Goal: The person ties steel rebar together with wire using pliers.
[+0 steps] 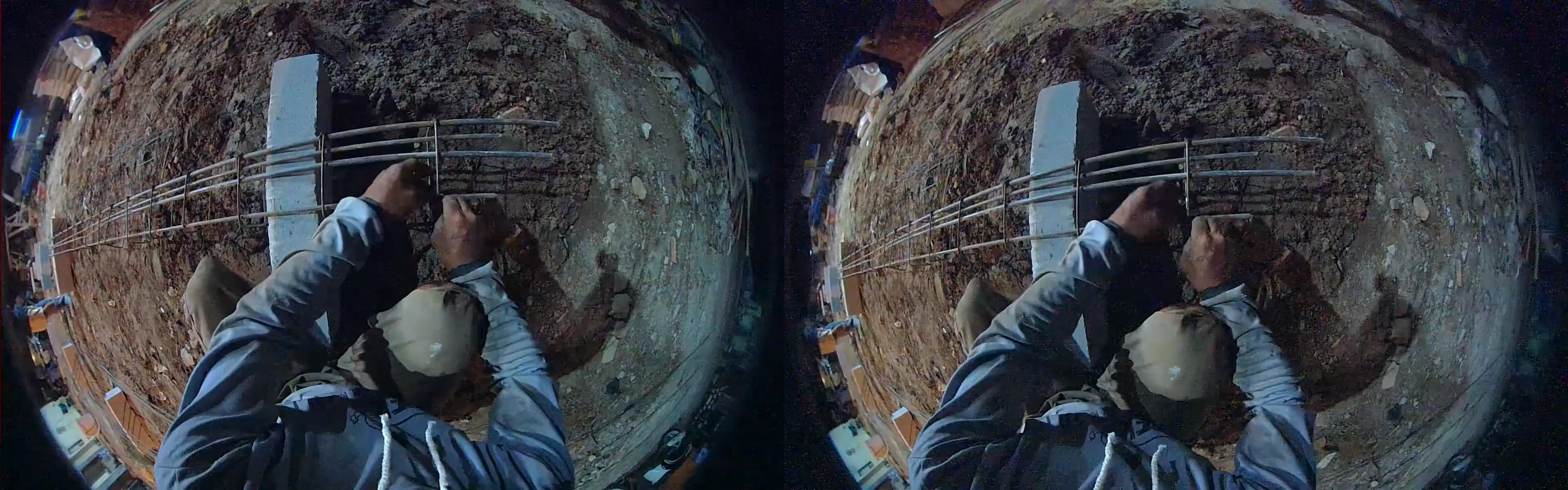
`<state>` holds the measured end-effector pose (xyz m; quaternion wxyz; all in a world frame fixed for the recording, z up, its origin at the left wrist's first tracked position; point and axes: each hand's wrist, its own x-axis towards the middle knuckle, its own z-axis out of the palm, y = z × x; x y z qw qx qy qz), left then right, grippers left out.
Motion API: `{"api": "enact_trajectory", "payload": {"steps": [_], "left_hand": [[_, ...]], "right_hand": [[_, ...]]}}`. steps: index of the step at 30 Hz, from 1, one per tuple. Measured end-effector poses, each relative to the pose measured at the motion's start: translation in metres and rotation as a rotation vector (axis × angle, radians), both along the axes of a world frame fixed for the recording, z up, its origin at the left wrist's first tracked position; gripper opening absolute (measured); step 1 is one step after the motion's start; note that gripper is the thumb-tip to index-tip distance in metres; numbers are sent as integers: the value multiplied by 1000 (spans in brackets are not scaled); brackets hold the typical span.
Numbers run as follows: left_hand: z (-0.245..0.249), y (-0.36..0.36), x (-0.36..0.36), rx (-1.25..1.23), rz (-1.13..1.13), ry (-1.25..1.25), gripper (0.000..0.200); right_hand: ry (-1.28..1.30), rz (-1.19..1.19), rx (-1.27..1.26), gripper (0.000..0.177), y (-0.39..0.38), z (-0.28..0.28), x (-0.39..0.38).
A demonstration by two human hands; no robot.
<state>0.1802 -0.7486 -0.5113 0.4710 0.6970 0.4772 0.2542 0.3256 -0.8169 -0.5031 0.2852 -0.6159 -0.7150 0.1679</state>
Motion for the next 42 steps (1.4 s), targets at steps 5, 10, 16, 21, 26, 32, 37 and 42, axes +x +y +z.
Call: {"api": "enact_trajectory", "payload": {"steps": [5,10,16,21,26,32,37,42], "left_hand": [[1,4,0,156,-90,89,23],[-38,15,1,498,-173,353,23],[18,-3,2,-426,220,-295,7],[27,-42,9,-78,220,-20,19],[36,-64,0,517,-37,259,37],[22,-63,-9,541,-59,195,41],[4,-43,-10,534,-107,-24,34],[10,-41,-14,357,-104,-67,35]], "right_hand": [[59,-29,-55,6,0,-2,-1],[40,-55,-57,6,2,1,-4],[34,-105,-148,6,4,7,-4],[-48,-69,-106,8,-2,-11,0],[251,-58,6,16,-31,-26,17],[392,65,-320,16,-42,-25,31],[29,254,-353,17,-27,13,17],[-24,218,-83,13,10,58,11]]}}
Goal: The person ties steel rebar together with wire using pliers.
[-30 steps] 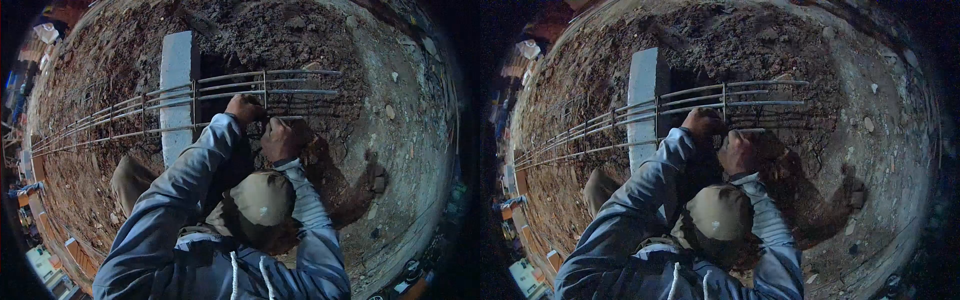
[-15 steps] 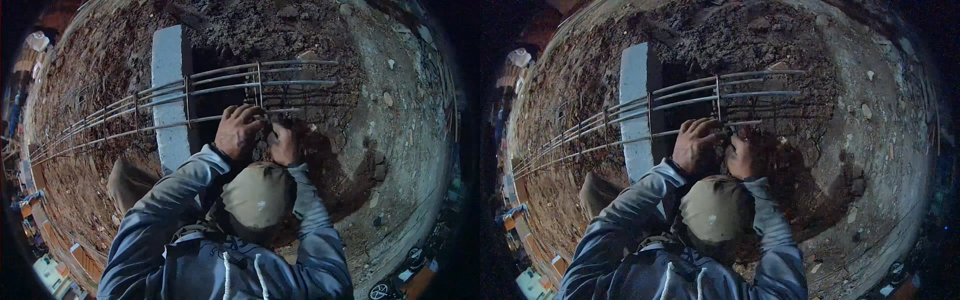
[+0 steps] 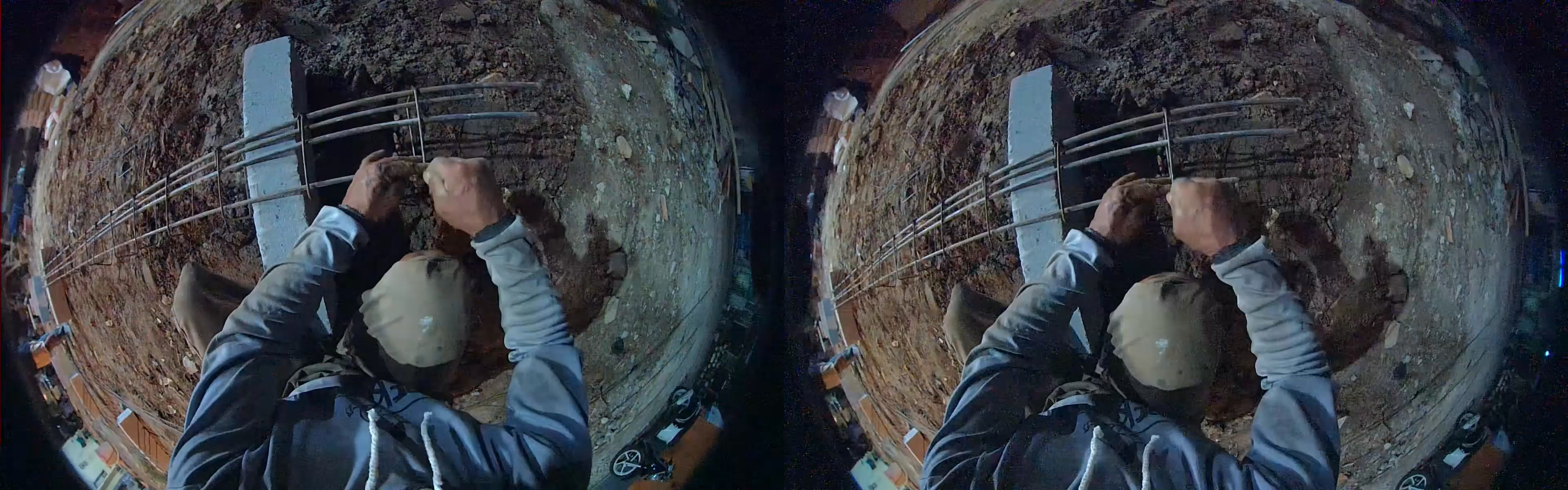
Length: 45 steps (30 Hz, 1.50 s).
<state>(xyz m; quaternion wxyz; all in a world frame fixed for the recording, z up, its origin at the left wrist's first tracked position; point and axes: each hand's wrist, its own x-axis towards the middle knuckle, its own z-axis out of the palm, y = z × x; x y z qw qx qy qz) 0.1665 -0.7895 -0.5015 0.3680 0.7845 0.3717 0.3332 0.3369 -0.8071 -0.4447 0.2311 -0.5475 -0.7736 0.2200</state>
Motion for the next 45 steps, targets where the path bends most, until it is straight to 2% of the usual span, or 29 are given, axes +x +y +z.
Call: {"api": "enact_trajectory", "payload": {"steps": [1,3,4,5,7,9,11,12,13,15,16,18,21,22,23,25,27,29,30,32,35,36,41,43,44,45], "left_hand": [[0,0,1,51,26,76,35],[0,-5,4,-58,58,68,37],[3,-8,4,-16,80,75,37],[6,-10,4,28,97,82,38],[-2,-16,4,75,134,115,36],[7,-31,15,81,282,0,24],[18,-50,20,11,339,14,25],[17,-58,25,-141,422,64,18],[6,-63,31,-442,449,-82,26],[-26,-52,29,-890,338,-231,34],[-24,-45,36,-885,339,-230,34],[-15,-33,53,-893,259,-651,34],[-15,-27,49,-998,249,-519,32],[-11,-31,50,-1020,302,-554,28],[-9,-32,54,-1014,301,-548,28],[-7,-37,61,-689,422,-435,28],[-5,-36,60,-633,459,-354,29],[1,-31,58,-153,450,202,22],[6,-30,55,-143,467,208,22],[14,-32,53,47,359,437,18],[17,-28,51,87,326,416,14],[16,-28,50,100,322,430,15],[-3,-38,47,31,471,262,21],[-12,-49,48,-247,553,118,26],[-7,-56,49,-306,574,-33,30],[-7,-58,49,-302,579,-36,30]], "right_hand": [[-3,-2,-3,13,1,4,0],[-117,-182,45,14,0,6,-2],[-69,-187,20,14,5,1,7],[18,-273,-22,10,9,-25,18],[146,-136,86,7,-1,-83,41],[229,-278,-5,13,-37,-158,35],[255,-402,-128,14,-68,-200,31],[261,-451,-187,15,-84,-212,31],[268,-505,-247,15,-103,-222,31],[268,-584,-325,17,-137,-232,40],[256,-629,-352,18,-150,-233,42],[239,-726,-411,20,-183,-239,46],[199,-824,-460,23,-210,-246,56],[167,-867,-455,24,-212,-247,63],[141,-900,-449,25,-210,-247,73],[80,-985,-433,27,-210,-254,92],[4,-1059,-417,30,-202,-262,111],[-45,-1102,-404,32,-192,-267,125],[-59,-1115,-406,33,-188,-270,132],[-60,-1097,-418,35,-177,-270,143],[82,-1025,-479,39,-175,-263,160],[201,-986,-542,40,-183,-250,165],[692,-677,-992,46,-241,-176,161],[739,-552,-1062,49,-244,-156,143],[737,-494,-1069,50,-235,-147,135],[711,-424,-1055,51,-220,-138,131]]}}
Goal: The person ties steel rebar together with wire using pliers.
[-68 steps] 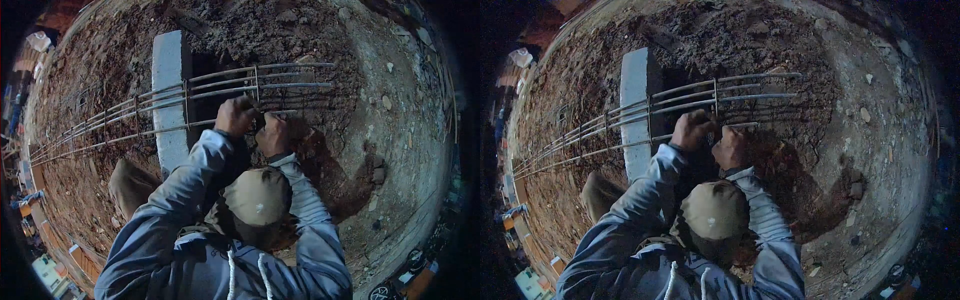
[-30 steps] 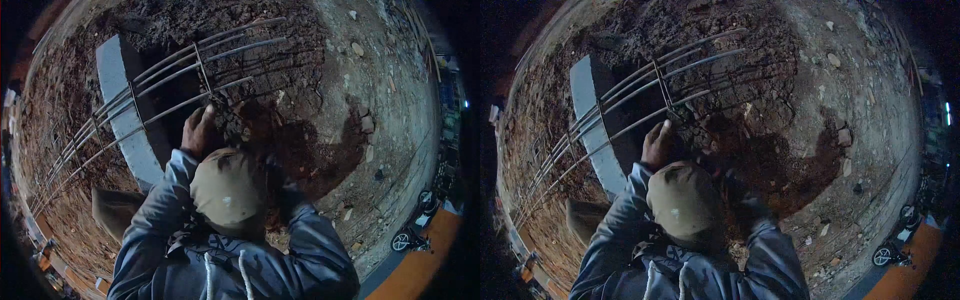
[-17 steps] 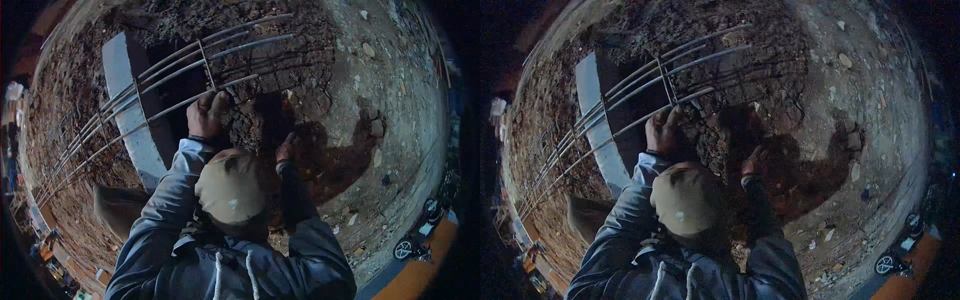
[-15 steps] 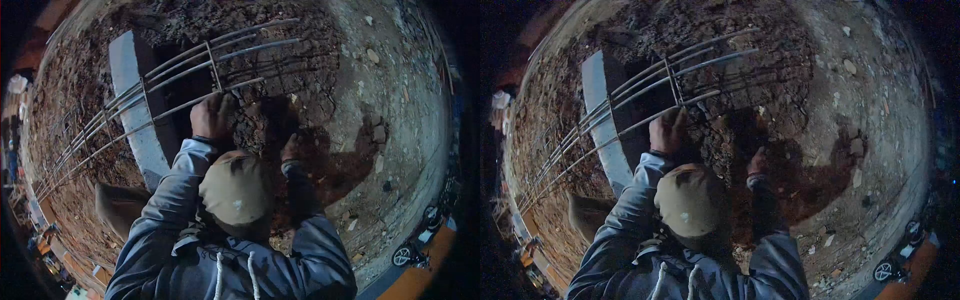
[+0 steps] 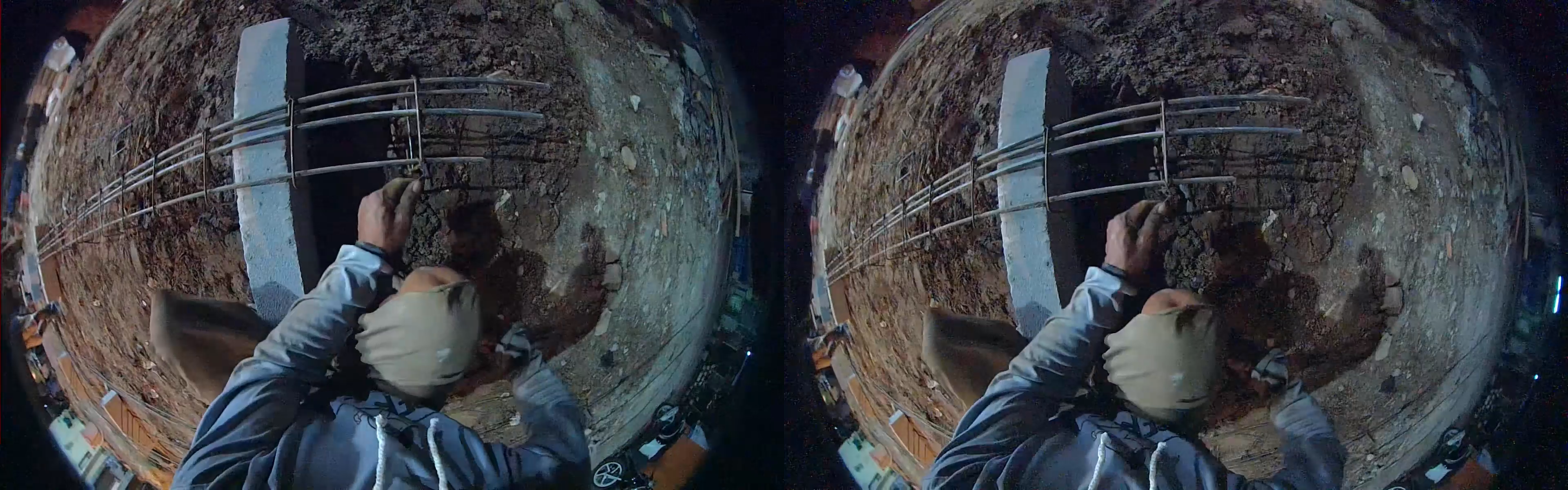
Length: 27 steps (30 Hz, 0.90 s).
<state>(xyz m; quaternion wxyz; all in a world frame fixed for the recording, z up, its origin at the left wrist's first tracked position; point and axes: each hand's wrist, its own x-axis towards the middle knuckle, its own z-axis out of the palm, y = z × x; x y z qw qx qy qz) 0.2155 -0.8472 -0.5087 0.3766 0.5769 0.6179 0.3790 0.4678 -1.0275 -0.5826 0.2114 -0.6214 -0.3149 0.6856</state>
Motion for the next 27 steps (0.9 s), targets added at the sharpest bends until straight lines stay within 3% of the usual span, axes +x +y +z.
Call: {"api": "enact_trajectory", "payload": {"steps": [2,6,9,12,14,16,19,27], "left_hand": [[1,-4,-1,-205,25,-213,32],[4,2,-11,-189,-82,-228,32],[1,2,-16,-220,-111,-232,32],[-8,1,-18,-322,-126,-315,31],[-13,3,-18,-355,-137,-351,31],[-15,3,-19,-384,-151,-378,31],[-22,3,-17,-242,-113,-385,31],[-25,6,-16,-399,-107,-458,31]], "right_hand": [[-25,116,84,54,32,19,-11],[-237,284,332,59,76,57,-24],[-526,482,392,60,119,120,-53],[-666,466,582,58,127,128,-64],[-730,490,516,61,132,141,-74],[-814,543,606,65,135,146,-80],[-974,580,505,67,139,155,-89],[-1005,619,483,69,136,146,-95]]}}
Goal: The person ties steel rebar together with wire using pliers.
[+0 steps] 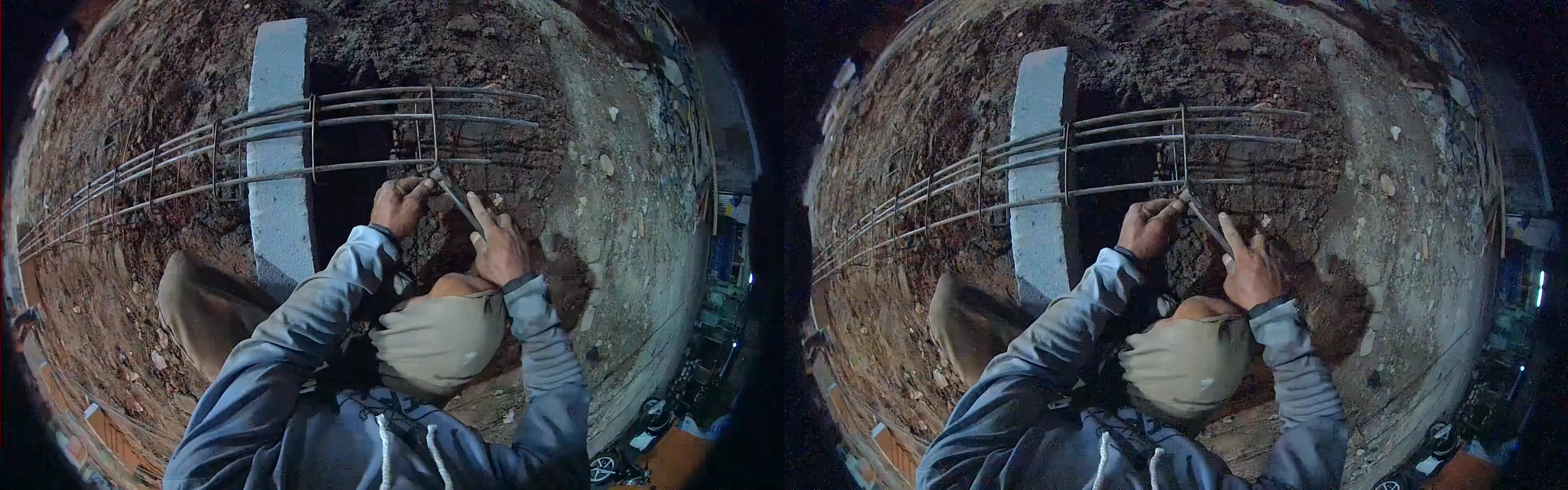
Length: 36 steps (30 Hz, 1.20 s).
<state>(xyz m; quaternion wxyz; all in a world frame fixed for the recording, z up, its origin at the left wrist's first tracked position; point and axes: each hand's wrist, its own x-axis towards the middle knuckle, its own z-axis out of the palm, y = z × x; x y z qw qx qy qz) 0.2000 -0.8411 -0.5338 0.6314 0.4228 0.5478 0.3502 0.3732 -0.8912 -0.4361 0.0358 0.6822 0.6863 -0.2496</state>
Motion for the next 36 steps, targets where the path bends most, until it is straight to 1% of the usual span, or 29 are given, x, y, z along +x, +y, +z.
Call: {"api": "enact_trajectory", "payload": {"steps": [2,4,5,7,8,9,10,11,12,13,14,15,16,17,18,19,21,22,23,25,26,27,29,30,31,33,34,36], "left_hand": [[0,0,0,32,11,18,31],[-3,0,2,67,19,38,31],[-8,0,4,93,28,19,31],[-2,0,4,117,32,0,31],[1,-1,4,41,37,-36,30],[6,-1,3,-35,43,-72,30],[5,0,3,-38,44,-73,30],[4,0,3,-11,52,-49,29],[3,1,2,16,59,-23,29],[12,2,-1,14,59,-23,29],[24,1,-4,-98,26,-17,30],[31,1,-6,-208,-8,-11,33],[29,-2,-2,-208,-9,-10,33],[23,-5,3,-139,0,-52,37],[17,-8,9,-73,9,-94,42],[8,-5,14,-74,13,-94,42],[-3,5,28,-205,-283,-232,47],[-2,5,40,-207,-231,-654,29],[-3,5,43,-211,-231,-652,29],[-3,5,47,-342,-142,-671,29],[0,1,55,-330,1,-600,30],[0,0,61,-331,1,-601,30],[-3,0,73,-345,139,-361,35],[-10,-2,85,-296,249,-294,40],[-21,-3,92,-302,245,-294,40],[-38,-4,99,-262,281,-158,44],[-12,-3,90,-229,243,-273,45],[33,-1,73,-265,220,-311,45]], "right_hand": [[-33,-31,-43,69,-3,-5,1],[-4,11,97,69,-6,-14,4],[-1,10,97,69,-6,-16,6],[-11,6,109,68,-5,-13,5],[-11,3,107,68,-5,-10,4],[-46,-55,15,63,-1,1,-3],[-81,-111,-78,59,1,7,-7],[-81,-109,-82,59,-1,0,-4],[-62,-81,10,52,-4,-12,2],[-43,-54,104,48,-6,-21,7],[-44,-56,101,48,-4,-28,12],[157,-199,-160,44,1,-33,15],[360,-337,-420,45,4,-39,19],[361,-334,-420,45,3,-51,26],[663,-357,-517,47,0,-69,36],[965,-375,-611,50,-2,-82,38],[1120,-359,-695,50,-2,-93,38],[1136,-345,-751,52,-1,-87,36],[1099,-365,-818,54,-1,-89,38],[1018,-403,-948,60,-2,-93,41],[733,-151,-591,62,-12,-111,46],[589,-124,-428,62,-12,-110,44],[385,-181,-201,61,-23,-97,35],[264,-193,-96,61,-29,-86,31],[156,-200,1,60,-34,-82,25],[-56,-210,168,60,-43,-89,12],[-142,-217,223,59,-46,-94,6],[-245,-231,281,59,-46,-98,2]]}}
